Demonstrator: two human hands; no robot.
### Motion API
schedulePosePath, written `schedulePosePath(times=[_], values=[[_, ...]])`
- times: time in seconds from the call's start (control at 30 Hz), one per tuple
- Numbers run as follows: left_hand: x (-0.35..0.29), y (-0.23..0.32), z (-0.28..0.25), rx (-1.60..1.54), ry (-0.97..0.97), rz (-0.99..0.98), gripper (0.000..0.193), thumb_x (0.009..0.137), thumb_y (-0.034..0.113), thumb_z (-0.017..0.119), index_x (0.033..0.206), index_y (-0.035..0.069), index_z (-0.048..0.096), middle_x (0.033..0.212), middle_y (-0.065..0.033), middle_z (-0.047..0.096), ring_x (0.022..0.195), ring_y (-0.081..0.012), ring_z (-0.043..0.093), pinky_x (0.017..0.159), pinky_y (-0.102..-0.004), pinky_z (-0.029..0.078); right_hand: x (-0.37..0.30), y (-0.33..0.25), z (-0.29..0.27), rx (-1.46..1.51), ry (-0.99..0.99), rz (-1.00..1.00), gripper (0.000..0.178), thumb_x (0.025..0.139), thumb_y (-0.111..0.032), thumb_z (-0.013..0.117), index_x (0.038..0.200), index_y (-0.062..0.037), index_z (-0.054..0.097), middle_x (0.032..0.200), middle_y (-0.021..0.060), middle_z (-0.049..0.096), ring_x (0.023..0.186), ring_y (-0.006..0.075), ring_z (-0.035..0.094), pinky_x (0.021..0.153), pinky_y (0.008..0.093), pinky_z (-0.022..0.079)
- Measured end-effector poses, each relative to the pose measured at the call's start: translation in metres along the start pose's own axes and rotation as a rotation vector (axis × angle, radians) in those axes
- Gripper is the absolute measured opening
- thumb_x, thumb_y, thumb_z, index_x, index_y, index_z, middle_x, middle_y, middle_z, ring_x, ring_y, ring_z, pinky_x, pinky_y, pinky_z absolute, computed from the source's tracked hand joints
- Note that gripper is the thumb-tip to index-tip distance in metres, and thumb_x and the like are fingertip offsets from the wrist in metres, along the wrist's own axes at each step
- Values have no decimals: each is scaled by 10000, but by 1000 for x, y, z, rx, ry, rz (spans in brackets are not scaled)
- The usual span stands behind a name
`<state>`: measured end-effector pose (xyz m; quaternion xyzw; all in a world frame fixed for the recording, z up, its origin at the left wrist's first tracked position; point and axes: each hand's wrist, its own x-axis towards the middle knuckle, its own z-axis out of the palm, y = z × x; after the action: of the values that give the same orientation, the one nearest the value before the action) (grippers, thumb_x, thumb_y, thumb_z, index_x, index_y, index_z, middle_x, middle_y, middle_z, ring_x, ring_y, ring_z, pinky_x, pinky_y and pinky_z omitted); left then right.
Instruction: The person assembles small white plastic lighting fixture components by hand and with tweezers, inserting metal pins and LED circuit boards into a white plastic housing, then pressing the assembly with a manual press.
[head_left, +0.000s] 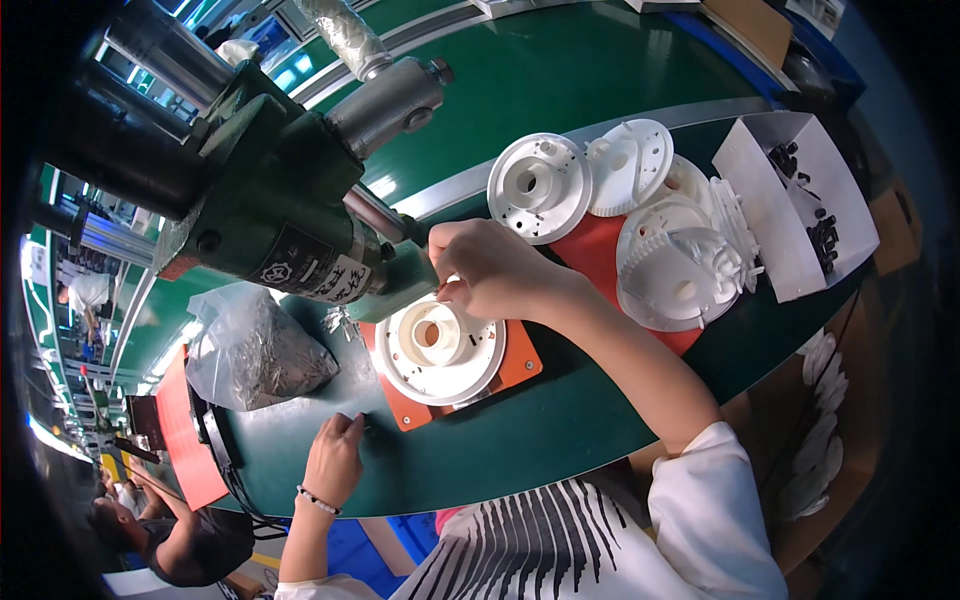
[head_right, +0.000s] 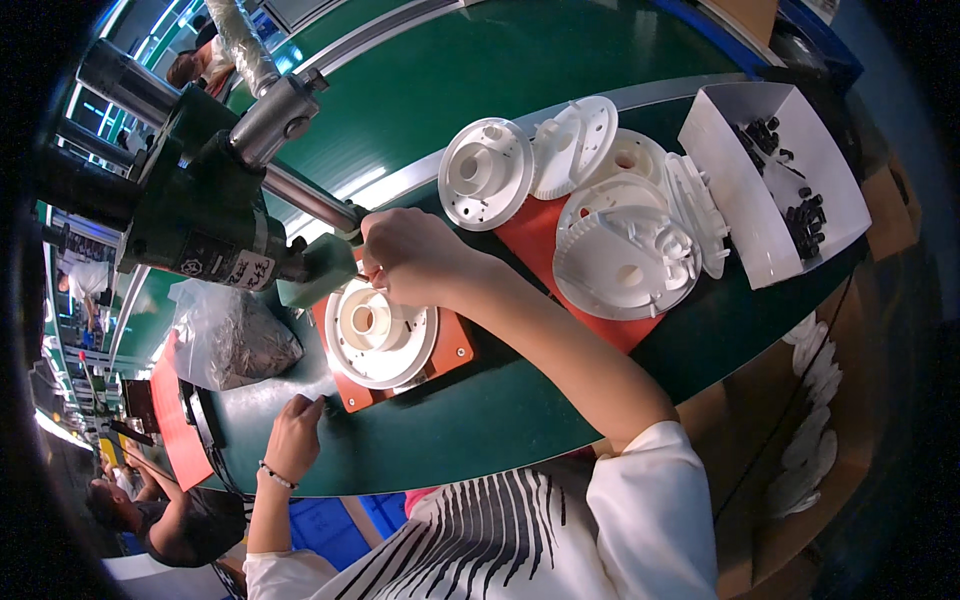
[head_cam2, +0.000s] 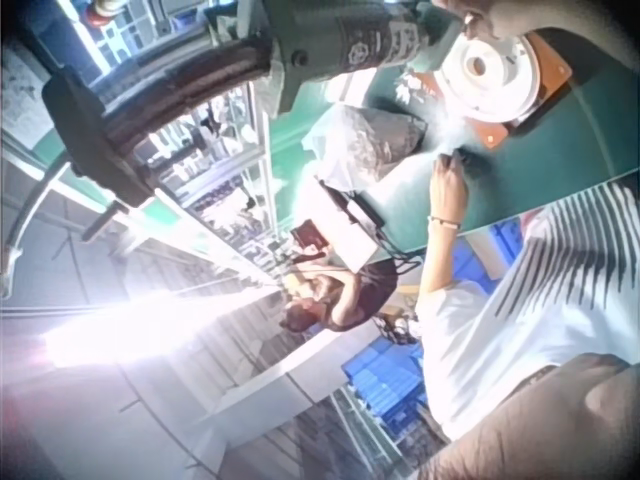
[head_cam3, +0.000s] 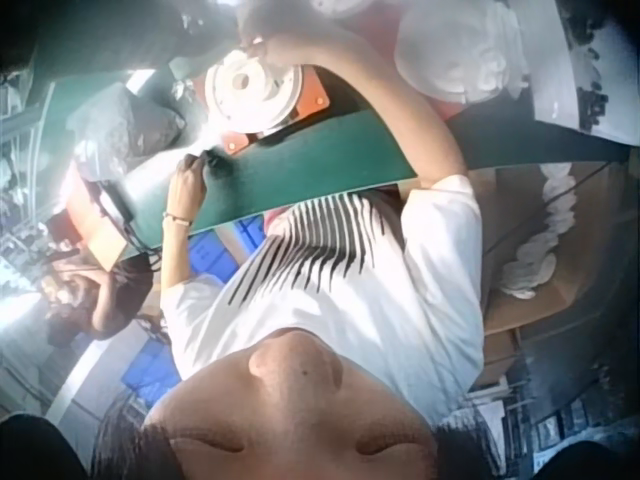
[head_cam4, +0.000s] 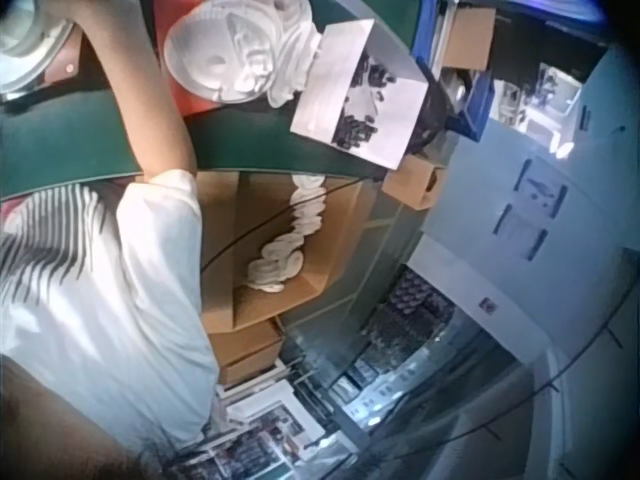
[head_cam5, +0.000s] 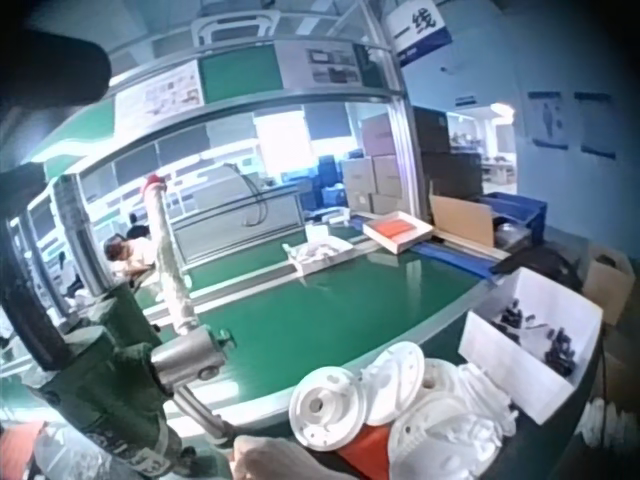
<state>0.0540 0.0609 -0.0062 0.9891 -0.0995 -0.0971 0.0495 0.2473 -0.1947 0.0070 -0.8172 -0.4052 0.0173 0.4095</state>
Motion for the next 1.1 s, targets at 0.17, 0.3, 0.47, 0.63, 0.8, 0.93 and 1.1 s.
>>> schedulePosePath(times=[0.17, 0.3, 0.47, 0.63, 0.8, 0.93, 1.1], values=[[1, -2, 1, -22, -11, -2, 356, 675, -92, 500, 1023, -52, 567, 816, -160, 511, 762, -318, 522, 689, -375, 451, 4, 4, -1, 15, -77, -14, 98, 632, -48, 695, 669, 7, 623, 806, 99, 587, 775, 267, 585, 685, 351, 456], [2, 4, -2, -11, -16, -24, 351, 680, -92, 494, 1020, -48, 568, 811, -163, 511, 762, -321, 523, 685, -376, 451, 17, -5, -9, -46, -219, 152, 79, 588, -24, 684, 647, -15, 631, 745, 108, 607, 768, 272, 596, 685, 346, 465], [8, -2, 1, -4, 9, -16, 331, 686, -84, 488, 1004, -47, 569, 817, -171, 519, 775, -328, 532, 687, -382, 455, 28, 0, -14, -29, -211, -27, 93, 583, -57, 686, 622, 4, 627, 664, 132, 611, 703, 274, 614, 644, 349, 478], [11, -3, 0, -1, 16, -11, 323, 685, -82, 486, 995, -47, 570, 821, -172, 521, 787, -327, 533, 694, -382, 457, 37, -18, -28, -100, -537, 222, 132, 627, -91, 704, 647, 19, 633, 703, 143, 631, 690, 240, 629, 607, 314, 483], [16, -2, -2, -14, 35, 9, 314, 689, -77, 487, 987, -38, 578, 812, -168, 520, 773, -325, 536, 679, -383, 458, 39, -10, -22, -134, -457, 263, 172, 605, -117, 739, 639, 12, 630, 695, 135, 632, 701, 242, 630, 614, 312, 485], [17, 6, -10, -61, 177, 34, 222, 711, -44, 553, 916, 4, 626, 763, -139, 557, 695, -300, 561, 613, -364, 460, 46, -4, -12, -266, -471, 324, 269, 551, -183, 796, 615, 1, 611, 668, 130, 622, 671, 242, 618, 593, 312, 475], [18, 16, -25, -114, 327, 20, 146, 719, -11, 617, 853, 31, 657, 728, -120, 583, 622, -272, 573, 549, -337, 449, 48, 4, -20, -315, -564, 328, 327, 540, -220, 811, 690, -9, 612, 650, 100, 604, 600, 213, 578, 540, 291, 447]])
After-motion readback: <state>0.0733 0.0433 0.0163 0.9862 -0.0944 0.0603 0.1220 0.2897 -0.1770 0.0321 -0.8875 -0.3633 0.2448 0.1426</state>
